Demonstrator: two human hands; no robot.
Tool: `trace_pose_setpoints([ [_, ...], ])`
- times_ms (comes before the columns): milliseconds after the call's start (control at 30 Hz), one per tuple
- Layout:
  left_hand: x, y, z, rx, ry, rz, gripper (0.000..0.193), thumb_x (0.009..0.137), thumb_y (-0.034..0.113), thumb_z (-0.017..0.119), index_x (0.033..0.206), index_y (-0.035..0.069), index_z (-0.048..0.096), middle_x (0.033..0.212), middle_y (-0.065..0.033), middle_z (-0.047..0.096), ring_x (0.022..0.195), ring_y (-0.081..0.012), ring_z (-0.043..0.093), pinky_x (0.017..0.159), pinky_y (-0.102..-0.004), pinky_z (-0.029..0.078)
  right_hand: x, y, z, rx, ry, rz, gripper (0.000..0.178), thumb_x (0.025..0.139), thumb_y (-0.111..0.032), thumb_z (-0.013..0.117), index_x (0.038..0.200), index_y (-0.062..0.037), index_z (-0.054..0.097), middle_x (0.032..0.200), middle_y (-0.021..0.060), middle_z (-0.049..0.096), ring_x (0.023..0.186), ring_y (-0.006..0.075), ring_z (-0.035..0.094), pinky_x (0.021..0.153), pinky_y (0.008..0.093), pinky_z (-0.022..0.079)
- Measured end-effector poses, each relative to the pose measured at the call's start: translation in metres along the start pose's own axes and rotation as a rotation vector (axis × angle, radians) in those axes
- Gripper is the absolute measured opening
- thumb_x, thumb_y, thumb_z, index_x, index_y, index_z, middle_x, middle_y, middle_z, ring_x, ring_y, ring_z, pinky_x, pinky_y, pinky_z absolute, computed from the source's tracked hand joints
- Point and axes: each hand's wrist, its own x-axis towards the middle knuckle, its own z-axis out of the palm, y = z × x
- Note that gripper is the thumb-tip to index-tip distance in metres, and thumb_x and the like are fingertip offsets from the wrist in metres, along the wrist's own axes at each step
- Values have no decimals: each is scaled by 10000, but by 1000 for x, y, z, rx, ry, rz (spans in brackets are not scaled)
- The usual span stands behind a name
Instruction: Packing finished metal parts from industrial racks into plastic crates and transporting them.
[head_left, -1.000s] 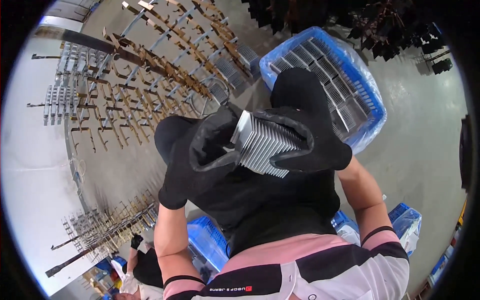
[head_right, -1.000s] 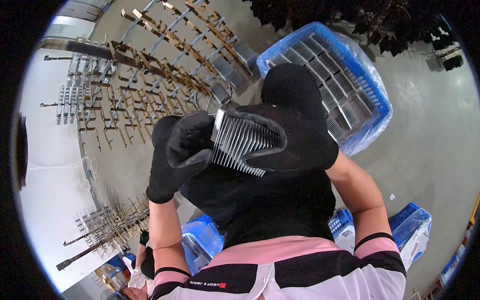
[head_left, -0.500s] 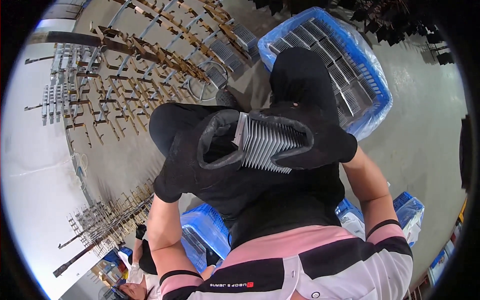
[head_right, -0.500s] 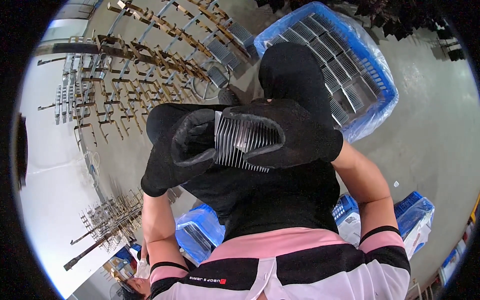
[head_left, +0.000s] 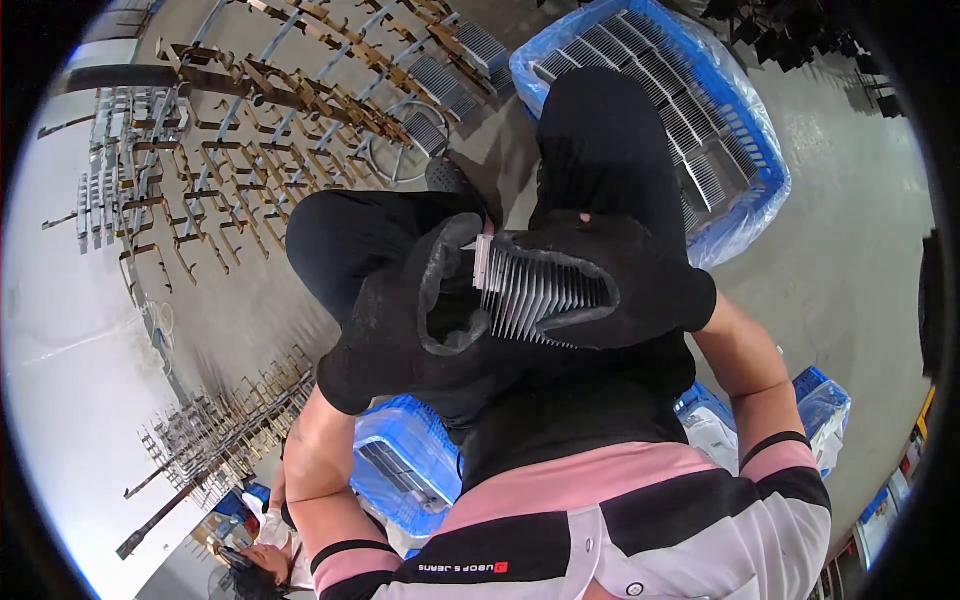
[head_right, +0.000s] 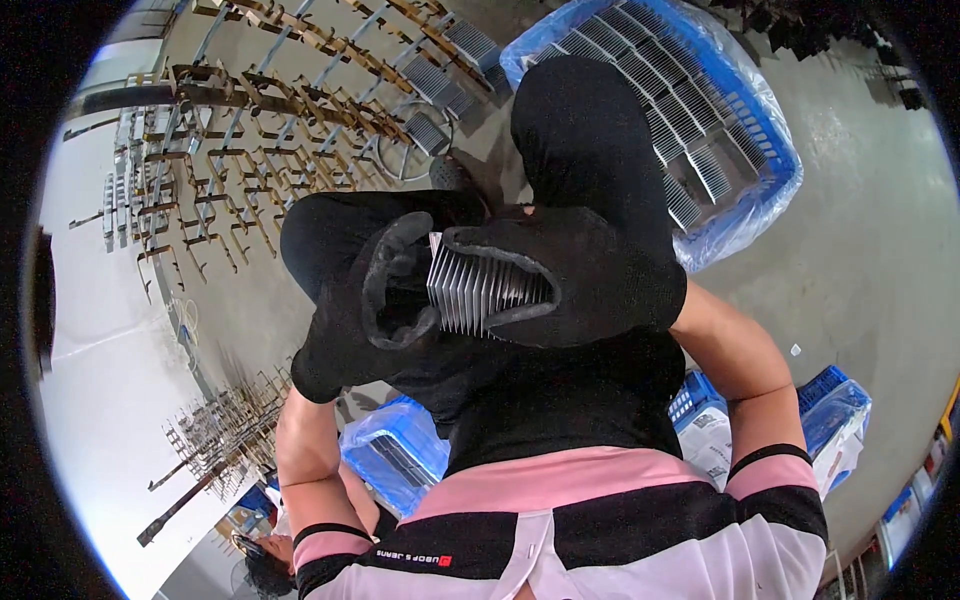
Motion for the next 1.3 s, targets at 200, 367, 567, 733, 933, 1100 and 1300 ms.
trace_pose_setpoints([
  [200,-14,-3,14,21,-29,-39,665,702,62,708,1299,30,417,1147,-183,574,1017,-332,625,838,-377,513,-10,-4,13,6,-4,33,649,729,-327,752,1274,-52,531,1049,200,623,943,361,622,808,418,507],
  [367,-23,-13,36,-237,5,-143,597,667,63,719,1200,2,457,1064,-184,566,956,-337,623,801,-385,513,-12,-8,16,-13,-88,122,652,706,-322,762,1248,-33,542,1021,204,610,915,366,617,800,417,501],
  [567,-30,-13,44,462,177,319,701,729,214,748,1264,-92,416,1012,-225,586,680,-303,609,582,-393,484,-12,-7,14,-37,-174,170,694,672,-291,790,1248,1,534,1106,201,606,978,345,616,856,395,493],
  [733,-34,-21,53,332,172,213,687,709,257,788,1184,-102,446,888,-171,565,583,-272,544,508,-392,433,-14,-2,23,-40,-48,77,644,724,-379,734,1244,-47,549,954,217,614,866,368,625,757,426,507],
  [933,-24,-14,54,8,151,35,516,682,220,809,986,-22,470,694,-91,463,510,-258,489,461,-368,378,-14,-4,18,-86,-223,188,712,690,-329,775,1290,-45,518,1096,191,605,958,355,611,844,396,488],
  [1100,-21,-10,53,-5,161,-4,463,666,182,811,879,35,426,636,-77,398,476,-263,445,446,-360,349,-15,-1,20,-79,-204,178,711,700,-348,765,1299,-61,514,1085,194,601,946,357,610,838,400,488],
  [1300,-24,-17,60,130,191,11,384,674,127,745,870,38,427,636,-86,394,477,-285,413,460,-386,331,-19,7,21,-31,-199,118,681,717,-355,742,1283,-47,520,1086,205,603,971,357,604,851,397,485],
])
